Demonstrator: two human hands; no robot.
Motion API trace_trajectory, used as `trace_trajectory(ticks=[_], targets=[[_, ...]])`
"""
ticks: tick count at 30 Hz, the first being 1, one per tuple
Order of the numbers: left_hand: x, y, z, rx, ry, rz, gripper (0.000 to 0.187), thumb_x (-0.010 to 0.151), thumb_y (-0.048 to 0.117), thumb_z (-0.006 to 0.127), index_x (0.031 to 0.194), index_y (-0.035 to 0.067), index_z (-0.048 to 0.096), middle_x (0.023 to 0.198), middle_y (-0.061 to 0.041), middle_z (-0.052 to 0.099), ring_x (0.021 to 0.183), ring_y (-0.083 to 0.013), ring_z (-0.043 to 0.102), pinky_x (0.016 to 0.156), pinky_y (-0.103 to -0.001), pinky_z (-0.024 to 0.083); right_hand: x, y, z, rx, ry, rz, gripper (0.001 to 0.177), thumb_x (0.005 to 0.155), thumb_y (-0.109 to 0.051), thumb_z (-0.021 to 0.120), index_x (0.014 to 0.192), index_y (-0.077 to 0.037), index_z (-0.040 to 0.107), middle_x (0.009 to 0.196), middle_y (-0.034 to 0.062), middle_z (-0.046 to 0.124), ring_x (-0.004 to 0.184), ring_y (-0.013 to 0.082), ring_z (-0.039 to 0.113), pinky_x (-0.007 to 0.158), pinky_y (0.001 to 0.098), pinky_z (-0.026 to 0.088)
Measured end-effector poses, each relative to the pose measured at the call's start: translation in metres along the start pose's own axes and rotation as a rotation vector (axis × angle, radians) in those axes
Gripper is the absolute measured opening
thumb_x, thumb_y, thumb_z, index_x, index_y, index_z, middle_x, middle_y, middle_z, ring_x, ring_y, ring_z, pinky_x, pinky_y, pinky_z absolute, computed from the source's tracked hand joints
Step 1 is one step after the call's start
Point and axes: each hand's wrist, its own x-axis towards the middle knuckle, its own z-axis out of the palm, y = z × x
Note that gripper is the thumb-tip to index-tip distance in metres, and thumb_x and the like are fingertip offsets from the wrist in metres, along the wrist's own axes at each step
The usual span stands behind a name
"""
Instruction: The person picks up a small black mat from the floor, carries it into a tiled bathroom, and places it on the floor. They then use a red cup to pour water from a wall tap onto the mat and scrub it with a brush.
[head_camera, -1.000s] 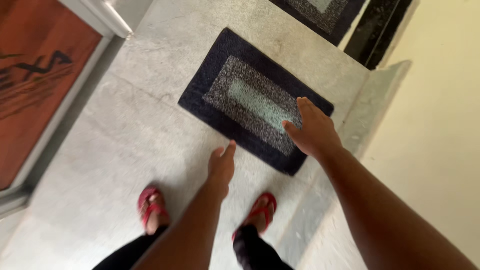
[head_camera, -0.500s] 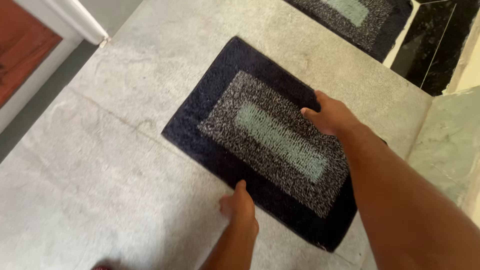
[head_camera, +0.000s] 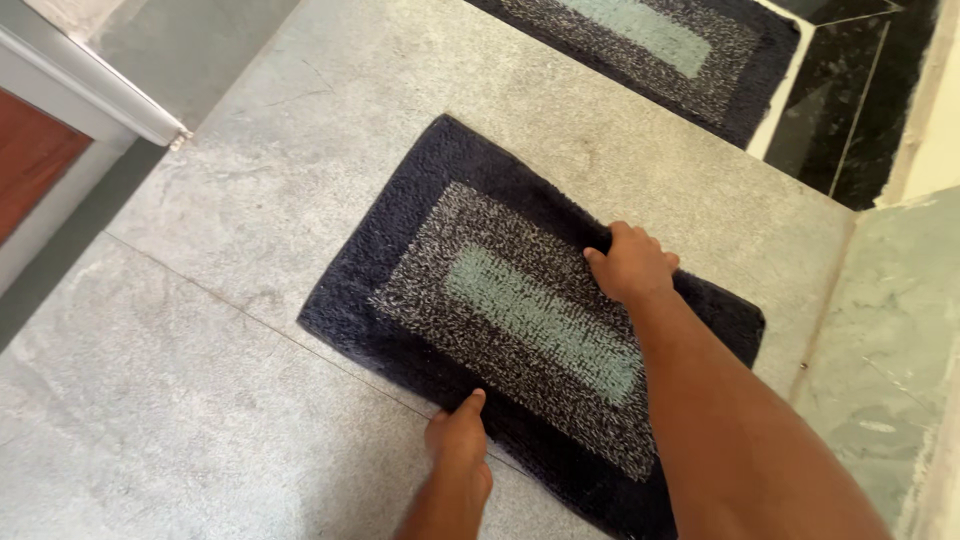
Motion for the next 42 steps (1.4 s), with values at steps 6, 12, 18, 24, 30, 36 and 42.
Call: trace_trajectory(ticks=[6,12,18,24,30,36,42], targets=[[-0.037,0.039,-0.011,-0.015,-0.16,0.306,0.051,0.099,0.029,0.059,0.144,0.009,0.047,0.146,-0.012,0.055,0.135,-0.0252,0.05,0.115,-0.044,0.035,-0.03,0.006,-0.056,0.166,0.045,-0.053,0.036,0.096,-0.046,0.066,0.115,-0.016,0.071,0.108,0.0097,0.074,0.111,0.0336,0.066,0.104,0.0575,0.04],[-0.155,0.13,-0.061,-0.132,-0.199,0.352,0.06,0.083,0.012,0.078,0.137,0.001,0.055,0.131,-0.019,0.069,0.119,-0.0319,0.067,0.105,-0.04,0.053,-0.117,0.017,-0.162,0.354,0.191,-0.171,0.042,0.089,-0.038,0.075,0.122,-0.013,0.07,0.112,0.0115,0.076,0.106,0.0301,0.07,0.093,0.0458,0.051],[-0.302,0.226,-0.156,0.101,-0.04,0.54,0.081,0.074,-0.008,0.073,0.148,0.02,0.052,0.12,-0.011,0.07,0.107,-0.0223,0.067,0.094,-0.033,0.052,-0.232,0.007,-0.295,0.727,0.067,-0.118,0.061,0.091,-0.029,0.075,0.147,-0.02,0.053,0.106,0.0164,0.076,0.093,0.0287,0.073,0.082,0.0397,0.056],[-0.461,0.291,-0.276,0.281,0.003,0.771,0.041,0.084,0.004,0.075,0.124,0.012,0.074,0.112,-0.01,0.078,0.1,-0.0224,0.072,0.089,-0.037,0.057,-0.339,0.01,-0.411,0.918,-0.079,-0.063,0.04,0.098,-0.03,0.07,0.13,-0.007,0.078,0.107,0.0151,0.077,0.091,0.0269,0.065,0.08,0.0367,0.053],[-0.566,0.304,-0.35,0.398,0.264,0.922,0.046,0.076,0.012,0.085,0.121,0.015,0.077,0.117,-0.011,0.075,0.107,-0.0241,0.07,0.095,-0.036,0.053,-0.44,-0.047,-0.488,0.742,-0.071,-0.481,0.063,0.072,-0.003,0.079,0.134,-0.01,0.066,0.119,0.0113,0.076,0.099,0.0179,0.073,0.083,0.0339,0.058],[-0.619,0.269,-0.395,0.076,0.271,0.832,0.051,0.073,0.008,0.08,0.124,0.014,0.074,0.112,-0.013,0.079,0.101,-0.0241,0.075,0.09,-0.037,0.057,-0.563,-0.148,-0.558,0.404,0.021,-0.545,0.039,0.09,-0.015,0.072,0.129,-0.014,0.068,0.128,0.0113,0.067,0.098,0.028,0.074,0.084,0.0378,0.06],[-0.654,0.224,-0.479,-0.149,0.458,0.726,0.051,0.076,0.003,0.079,0.126,0.011,0.074,0.104,-0.012,0.077,0.09,-0.0229,0.073,0.082,-0.037,0.057,-0.628,-0.2,-0.579,0.28,0.055,-0.87,0.027,0.087,-0.022,0.074,0.111,-0.01,0.076,0.11,0.0116,0.075,0.102,0.0316,0.072,0.09,0.0413,0.056]])
